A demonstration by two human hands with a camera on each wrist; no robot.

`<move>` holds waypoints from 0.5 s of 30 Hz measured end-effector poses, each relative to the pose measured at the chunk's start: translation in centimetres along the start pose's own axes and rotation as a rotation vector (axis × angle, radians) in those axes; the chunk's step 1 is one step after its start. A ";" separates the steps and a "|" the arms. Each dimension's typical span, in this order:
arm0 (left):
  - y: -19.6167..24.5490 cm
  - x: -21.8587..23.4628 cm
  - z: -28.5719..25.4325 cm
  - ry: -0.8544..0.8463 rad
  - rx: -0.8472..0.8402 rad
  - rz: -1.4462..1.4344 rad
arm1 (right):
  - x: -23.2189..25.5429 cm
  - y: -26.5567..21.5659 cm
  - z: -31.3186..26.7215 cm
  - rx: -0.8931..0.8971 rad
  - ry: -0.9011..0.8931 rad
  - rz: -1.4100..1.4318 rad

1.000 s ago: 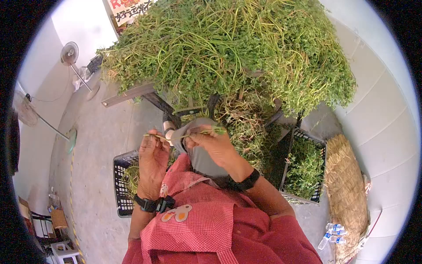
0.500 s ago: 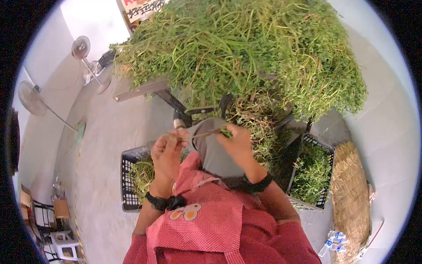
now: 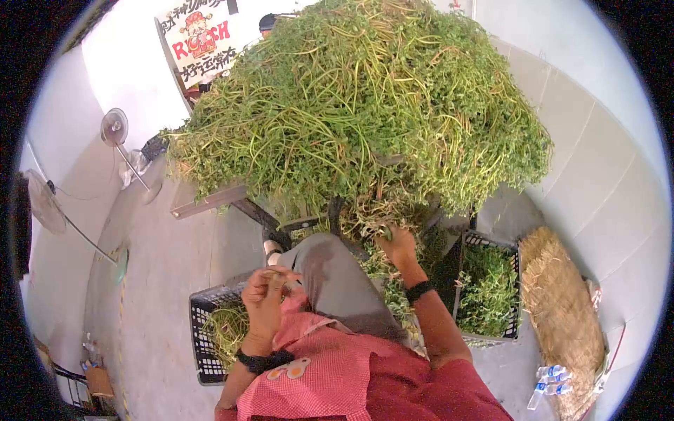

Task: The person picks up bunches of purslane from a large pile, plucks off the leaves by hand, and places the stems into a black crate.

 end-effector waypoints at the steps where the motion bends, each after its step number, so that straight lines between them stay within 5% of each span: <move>1: -0.8 1.8 0.3 0.080 0.061 0.008 | 0.7 0.0 -0.1 0.234 0.136 -0.308; 3: -2.1 6.4 0.6 0.181 0.115 0.085 | 1.1 0.2 0.4 0.468 0.267 -0.621; 6: -3.9 15.2 -0.8 0.394 0.203 0.354 | 5.3 -7.5 1.9 0.561 0.330 -0.235; 8: -6.6 23.3 -3.0 0.452 0.260 0.492 | 5.8 -12.5 3.5 0.447 0.144 -0.029; 9: -10.7 31.0 -4.7 0.518 0.185 0.966 | 5.8 -14.3 4.2 0.453 0.146 -0.025; 10: -9.7 31.5 -6.1 0.607 0.017 1.106 | 5.7 -15.9 4.9 0.460 0.172 -0.018; 15: -9.5 32.1 -8.2 0.617 0.132 0.959 | 1.9 -22.9 6.5 0.616 0.100 0.058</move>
Point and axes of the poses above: each hand's wrist, its own z-axis towards the middle knuckle, its own x-axis out of the back of the hand, y = z × x, the point moved 6 cm from there along z, towards the middle knuckle, and after that the axes turned 3 degrees about z, right-handed, at the moved point
